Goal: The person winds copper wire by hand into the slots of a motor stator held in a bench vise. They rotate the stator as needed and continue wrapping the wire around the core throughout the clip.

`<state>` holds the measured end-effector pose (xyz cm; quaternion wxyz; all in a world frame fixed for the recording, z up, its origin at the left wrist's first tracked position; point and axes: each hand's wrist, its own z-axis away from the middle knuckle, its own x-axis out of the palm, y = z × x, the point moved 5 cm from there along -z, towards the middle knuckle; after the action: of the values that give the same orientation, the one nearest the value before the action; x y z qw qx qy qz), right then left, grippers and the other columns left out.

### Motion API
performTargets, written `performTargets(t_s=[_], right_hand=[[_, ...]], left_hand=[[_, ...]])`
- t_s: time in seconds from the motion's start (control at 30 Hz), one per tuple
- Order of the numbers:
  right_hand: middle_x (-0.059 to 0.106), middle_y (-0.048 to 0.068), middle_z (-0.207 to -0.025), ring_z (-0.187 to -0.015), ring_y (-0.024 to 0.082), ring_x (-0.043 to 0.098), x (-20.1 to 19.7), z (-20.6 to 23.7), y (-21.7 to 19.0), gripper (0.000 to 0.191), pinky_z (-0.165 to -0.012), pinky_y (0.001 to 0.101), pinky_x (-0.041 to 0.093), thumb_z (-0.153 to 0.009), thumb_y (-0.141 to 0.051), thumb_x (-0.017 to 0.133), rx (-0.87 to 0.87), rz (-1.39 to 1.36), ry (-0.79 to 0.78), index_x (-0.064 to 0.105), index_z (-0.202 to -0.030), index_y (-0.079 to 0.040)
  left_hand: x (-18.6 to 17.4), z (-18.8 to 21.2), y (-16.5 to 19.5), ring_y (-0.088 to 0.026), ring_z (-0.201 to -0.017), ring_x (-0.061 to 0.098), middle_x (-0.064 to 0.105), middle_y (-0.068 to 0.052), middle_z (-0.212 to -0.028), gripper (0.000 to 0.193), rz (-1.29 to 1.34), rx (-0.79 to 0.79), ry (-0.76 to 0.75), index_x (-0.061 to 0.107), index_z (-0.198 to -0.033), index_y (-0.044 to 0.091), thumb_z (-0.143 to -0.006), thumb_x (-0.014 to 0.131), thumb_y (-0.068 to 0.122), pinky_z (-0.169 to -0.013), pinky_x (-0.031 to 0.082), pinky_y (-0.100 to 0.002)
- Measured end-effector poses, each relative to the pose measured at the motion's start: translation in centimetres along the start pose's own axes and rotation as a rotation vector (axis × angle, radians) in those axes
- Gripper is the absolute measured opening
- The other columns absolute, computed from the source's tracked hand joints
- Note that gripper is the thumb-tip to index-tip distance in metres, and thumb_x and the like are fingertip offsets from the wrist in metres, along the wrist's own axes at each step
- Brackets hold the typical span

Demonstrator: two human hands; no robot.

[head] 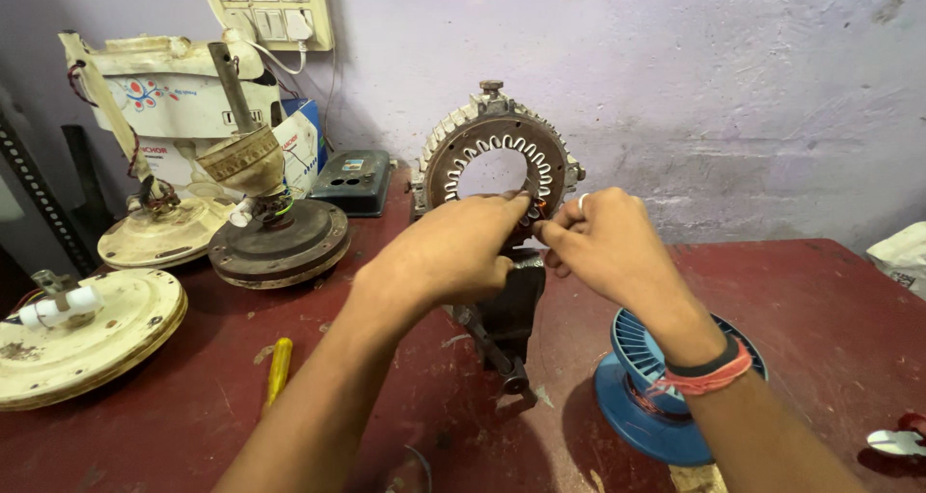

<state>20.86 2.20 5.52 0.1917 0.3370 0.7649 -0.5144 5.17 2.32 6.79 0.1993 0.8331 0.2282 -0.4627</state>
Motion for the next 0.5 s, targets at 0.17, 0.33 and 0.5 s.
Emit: performTargets(t_s=[0.17,0.33,0.5], right_hand=[[0.076,0.014,-0.064,-0.056,0.017,0.074,-0.7,0.2,0.2,0.024,-0.058,0.0326,0.06,-0.086,-0.017,0.069,0.119,0.016,-0.064,0.078,-0.08,0.004],[0.076,0.015,-0.062,-0.055,0.018,0.074,-1.5,1.0,-0.5,0.03,-0.058,0.0335,0.06,-0.086,-0.021,0.074,0.153,0.116,-0.176,0.078,-0.075,0.007],[0.075,0.015,-0.06,-0.054,0.019,0.074,-2.1,2.1,-1.8,0.024,-0.058,0.0338,0.061,-0.081,-0.016,0.075,0.145,0.183,-0.223,0.078,-0.074,0.006]], left_hand=[[0.7,0.0,0.5,-0.042,-0.108,0.065,0.067,-0.029,-0.114,0.058,-0.065,-0.008,0.023,0.055,-0.125,-0.011,-0.071,0.064,0.009,-0.094,0.051,-0.048],[0.5,0.3,1.0,-0.044,-0.1,0.067,0.071,-0.029,-0.101,0.059,-0.077,-0.152,-0.108,0.05,-0.126,-0.01,-0.076,0.067,0.017,-0.091,0.053,-0.048],[0.1,0.1,1.9,-0.045,-0.094,0.068,0.066,-0.034,-0.11,0.07,-0.084,0.019,-0.007,0.05,-0.136,-0.006,-0.071,0.067,0.015,-0.082,0.055,-0.049]])
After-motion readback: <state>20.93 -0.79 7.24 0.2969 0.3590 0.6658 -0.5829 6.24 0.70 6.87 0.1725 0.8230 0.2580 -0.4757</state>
